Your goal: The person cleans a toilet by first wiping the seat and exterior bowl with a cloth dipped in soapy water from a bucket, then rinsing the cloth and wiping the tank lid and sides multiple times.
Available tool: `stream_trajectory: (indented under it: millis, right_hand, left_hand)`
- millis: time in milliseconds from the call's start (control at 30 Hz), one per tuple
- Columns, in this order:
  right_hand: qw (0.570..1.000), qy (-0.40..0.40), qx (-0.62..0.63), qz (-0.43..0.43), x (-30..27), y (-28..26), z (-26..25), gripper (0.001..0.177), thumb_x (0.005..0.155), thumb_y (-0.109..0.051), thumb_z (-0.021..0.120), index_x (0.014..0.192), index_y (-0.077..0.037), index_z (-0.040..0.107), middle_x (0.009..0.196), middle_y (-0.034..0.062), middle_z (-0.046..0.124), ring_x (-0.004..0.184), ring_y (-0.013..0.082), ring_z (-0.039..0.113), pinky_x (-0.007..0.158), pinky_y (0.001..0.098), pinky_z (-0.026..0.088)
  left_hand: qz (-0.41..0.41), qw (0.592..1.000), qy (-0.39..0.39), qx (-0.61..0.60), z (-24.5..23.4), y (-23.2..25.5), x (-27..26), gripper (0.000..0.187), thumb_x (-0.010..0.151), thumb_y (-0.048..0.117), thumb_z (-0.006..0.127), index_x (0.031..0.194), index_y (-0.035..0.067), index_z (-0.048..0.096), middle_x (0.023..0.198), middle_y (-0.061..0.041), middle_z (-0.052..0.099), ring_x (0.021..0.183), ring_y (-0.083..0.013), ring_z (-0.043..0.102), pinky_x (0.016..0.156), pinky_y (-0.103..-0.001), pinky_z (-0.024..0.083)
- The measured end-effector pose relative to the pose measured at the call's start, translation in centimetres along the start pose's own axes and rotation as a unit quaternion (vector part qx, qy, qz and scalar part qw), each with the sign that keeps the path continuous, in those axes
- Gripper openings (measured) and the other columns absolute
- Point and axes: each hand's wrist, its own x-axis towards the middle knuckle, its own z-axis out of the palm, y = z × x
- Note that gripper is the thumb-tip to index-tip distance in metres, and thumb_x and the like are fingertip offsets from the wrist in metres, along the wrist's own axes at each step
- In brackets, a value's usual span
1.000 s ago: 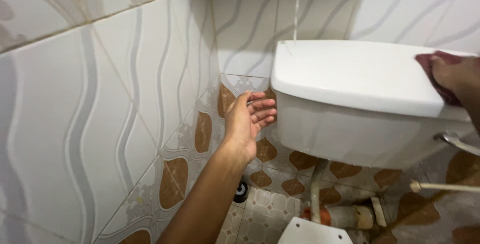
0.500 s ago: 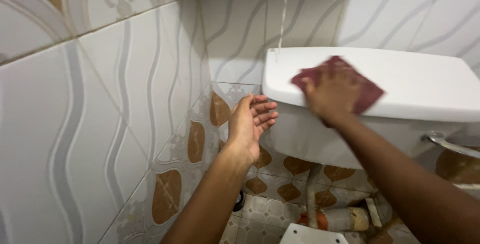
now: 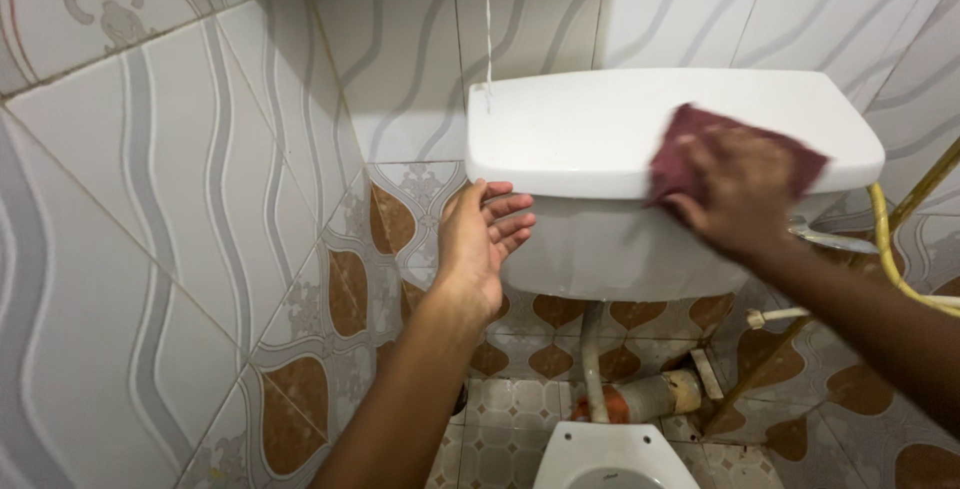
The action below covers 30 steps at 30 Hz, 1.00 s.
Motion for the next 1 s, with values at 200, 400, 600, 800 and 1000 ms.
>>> stream_trajectory:
  millis: [200,400,600,800,1000]
  right_hand:
    - [0.989,-0.026,0.019,0.144,-1.1,6.2,-0.3,0.062,0.112,-0.058,0.046,0.149,-0.009,0.052,0.146,0.0290,0.049,0.143,0.0458,0.043,0.121,0.0706,0.019]
    - [0.958,-0.115,0.044,0.259,3.2,11.5,2.3,0.083,0.100,-0.070,0.040,0.157,-0.010,0.041,0.156,0.0373,0.031,0.144,0.0561,0.025,0.112,0.0707,0.014]
    - [0.931,-0.257,0.032,0.256,6.1,5.7,-0.6,0.079,0.096,-0.073,0.021,0.162,-0.030,0.021,0.171,0.0162,0.011,0.147,0.0493,0.022,0.113,0.0742,0.016]
    - [0.952,-0.277,0.045,0.120,11.3,-4.0,1.7,0.082,0.096,-0.074,0.019,0.165,-0.030,0.020,0.169,0.0174,0.020,0.155,0.0384,0.025,0.119,0.0677,0.022]
    - [0.941,-0.325,0.081,0.049,20.4,-6.4,7.3,0.087,0.094,-0.076,0.020,0.162,-0.024,0.017,0.168,0.0180,0.014,0.153,0.0396,0.014,0.116,0.0721,0.013]
  left_hand:
    - [-0.002,1.000,0.019,-0.003,-1.5,-0.1,-0.3,0.034,0.104,0.032,0.040,0.108,0.004,0.059,0.095,-0.013,0.070,0.081,-0.0191,0.066,0.075,-0.034,0.056]
    - [0.007,1.000,0.025,-0.017,-3.0,0.4,-0.5,0.034,0.103,0.031,0.041,0.111,0.003,0.059,0.094,-0.011,0.070,0.080,-0.0190,0.066,0.075,-0.033,0.056]
    - [0.013,0.999,0.048,-0.007,-4.8,0.3,-0.9,0.036,0.103,0.030,0.040,0.112,0.002,0.061,0.094,-0.012,0.071,0.081,-0.0191,0.067,0.075,-0.033,0.057]
    - [0.018,0.998,0.041,-0.043,-6.5,0.5,-0.4,0.033,0.102,0.029,0.044,0.112,0.002,0.060,0.095,-0.014,0.072,0.079,-0.0204,0.068,0.072,-0.033,0.056]
    - [0.034,0.996,0.070,-0.048,-9.1,2.0,-0.4,0.032,0.102,0.029,0.045,0.112,0.002,0.061,0.094,-0.014,0.071,0.077,-0.0205,0.067,0.070,-0.033,0.056]
